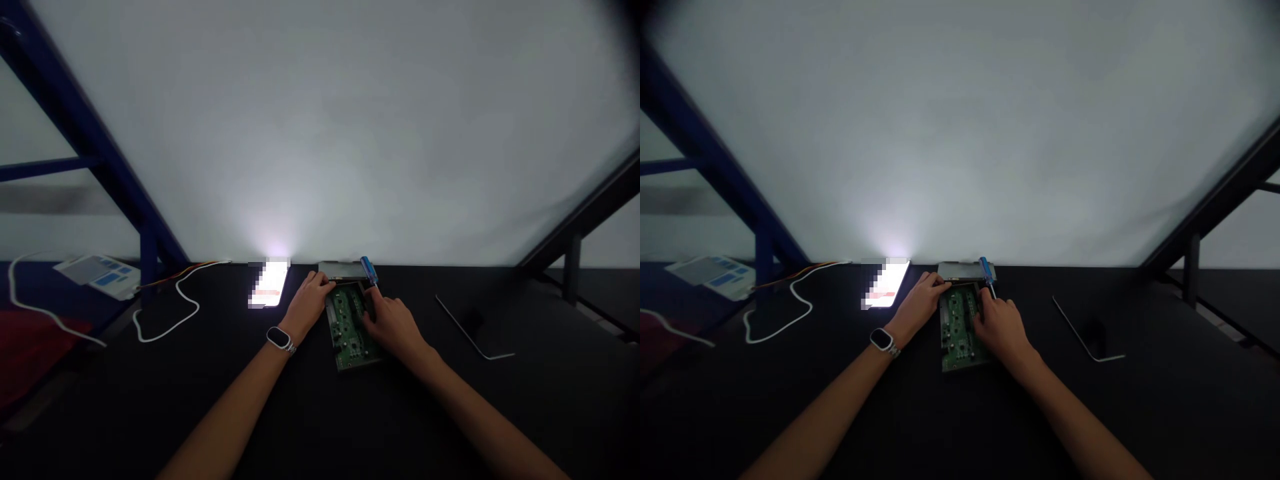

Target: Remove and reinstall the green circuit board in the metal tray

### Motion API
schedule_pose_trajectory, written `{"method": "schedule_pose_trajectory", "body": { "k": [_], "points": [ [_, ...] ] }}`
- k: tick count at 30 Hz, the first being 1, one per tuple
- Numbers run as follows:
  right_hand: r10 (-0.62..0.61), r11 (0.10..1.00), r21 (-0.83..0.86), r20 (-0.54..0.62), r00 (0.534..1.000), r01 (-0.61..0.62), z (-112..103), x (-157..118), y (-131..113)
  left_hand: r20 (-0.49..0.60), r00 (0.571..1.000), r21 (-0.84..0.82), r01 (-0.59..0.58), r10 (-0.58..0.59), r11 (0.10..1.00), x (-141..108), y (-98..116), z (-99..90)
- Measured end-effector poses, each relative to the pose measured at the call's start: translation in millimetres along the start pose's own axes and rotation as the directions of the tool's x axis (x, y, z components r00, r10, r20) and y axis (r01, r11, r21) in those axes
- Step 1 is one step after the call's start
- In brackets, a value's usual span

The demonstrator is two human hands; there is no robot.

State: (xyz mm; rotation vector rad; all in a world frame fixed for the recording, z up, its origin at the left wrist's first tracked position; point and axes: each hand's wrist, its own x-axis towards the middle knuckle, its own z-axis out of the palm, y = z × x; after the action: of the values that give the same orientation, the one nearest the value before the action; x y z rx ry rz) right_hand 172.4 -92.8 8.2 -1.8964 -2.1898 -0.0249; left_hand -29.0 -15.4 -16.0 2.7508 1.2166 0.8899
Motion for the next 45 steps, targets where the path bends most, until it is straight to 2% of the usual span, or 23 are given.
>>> {"method": "schedule_pose_trajectory", "body": {
  "k": [4, 9, 12, 15, 18, 20, 24, 27, 30, 32, 35, 38, 41, 45],
  "points": [
    [-0.003, 0.995, 0.104, 0.029, 1.0, 0.0, 2.6, 1.2, -4.1, -0.005, 1.0, 0.029, 0.005, -0.005, 1.0, -0.2, 2.4, -0.7],
    [-0.011, 0.987, 0.161, 0.003, 1.0, 0.011, 5.0, 1.5, -8.3, -0.009, 1.0, 0.043, 0.022, -0.022, 0.999, -1.1, 5.2, 0.4],
    [0.081, 0.973, 0.219, -0.011, 0.997, -0.076, -1.3, 3.0, -2.5, -0.021, 0.999, 0.045, 0.037, -0.036, 0.998, -2.6, 5.9, -0.8],
    [0.234, 0.958, 0.181, -0.037, 0.972, -0.224, -8.7, 6.6, 10.8, -0.06, 0.996, 0.006, 0.059, -0.058, 0.998, -3.5, 9.9, -7.7],
    [0.325, 0.942, 0.085, 0.024, 0.945, -0.326, -9.5, 10.7, 23.8, -0.071, 0.997, -0.078, 0.033, -0.039, 0.996, -3.2, 23.1, -16.5],
    [0.328, 0.942, 0.052, 0.076, 0.942, -0.332, -6.6, 12.6, 28.8, -0.046, 0.999, -0.141, -0.028, 0.022, 0.99, -3.4, 36.7, -19.1],
    [0.295, 0.944, 0.128, 0.079, 0.952, -0.303, -2.9, 14.9, 32.9, 0.119, 0.986, -0.187, -0.095, 0.118, 0.978, -8.4, 62.4, -15.1],
    [0.317, 0.898, 0.333, -0.041, 0.947, -0.287, -7.0, 17.1, 37.6, 0.221, 0.966, -0.168, -0.095, 0.131, 0.981, -13.8, 71.1, -11.3],
    [0.36, 0.759, 0.632, -0.205, 0.91, -0.158, -13.9, 20.9, 42.2, 0.259, 0.958, -0.16, -0.087, 0.127, 0.983, -16.3, 72.9, -11.1],
    [0.36, 0.631, 0.775, -0.255, 0.898, -0.033, -18.2, 24.3, 41.7, 0.265, 0.955, -0.163, -0.089, 0.13, 0.983, -16.4, 73.0, -11.8],
    [0.317, 0.485, 0.87, -0.266, 0.911, 0.085, -23.4, 31.1, 33.9, 0.268, 0.954, -0.175, -0.091, 0.137, 0.98, -16.3, 72.7, -11.5],
    [0.249, 0.401, 0.904, -0.262, 0.932, 0.146, -27.3, 42.3, 21.1, 0.256, 0.957, -0.186, -0.092, 0.139, 0.978, -17.2, 72.1, -9.7],
    [0.185, 0.402, 0.896, -0.28, 0.942, 0.187, -29.0, 57.9, 6.5, 0.229, 0.962, -0.168, -0.111, 0.148, 0.98, -17.5, 73.3, -9.4],
    [0.095, 0.5, 0.838, -0.304, 0.948, 0.218, -25.2, 75.5, -12.4, 0.157, 0.976, -0.096, -0.139, 0.153, 0.986, -14.9, 79.9, -12.7]
  ]
}}
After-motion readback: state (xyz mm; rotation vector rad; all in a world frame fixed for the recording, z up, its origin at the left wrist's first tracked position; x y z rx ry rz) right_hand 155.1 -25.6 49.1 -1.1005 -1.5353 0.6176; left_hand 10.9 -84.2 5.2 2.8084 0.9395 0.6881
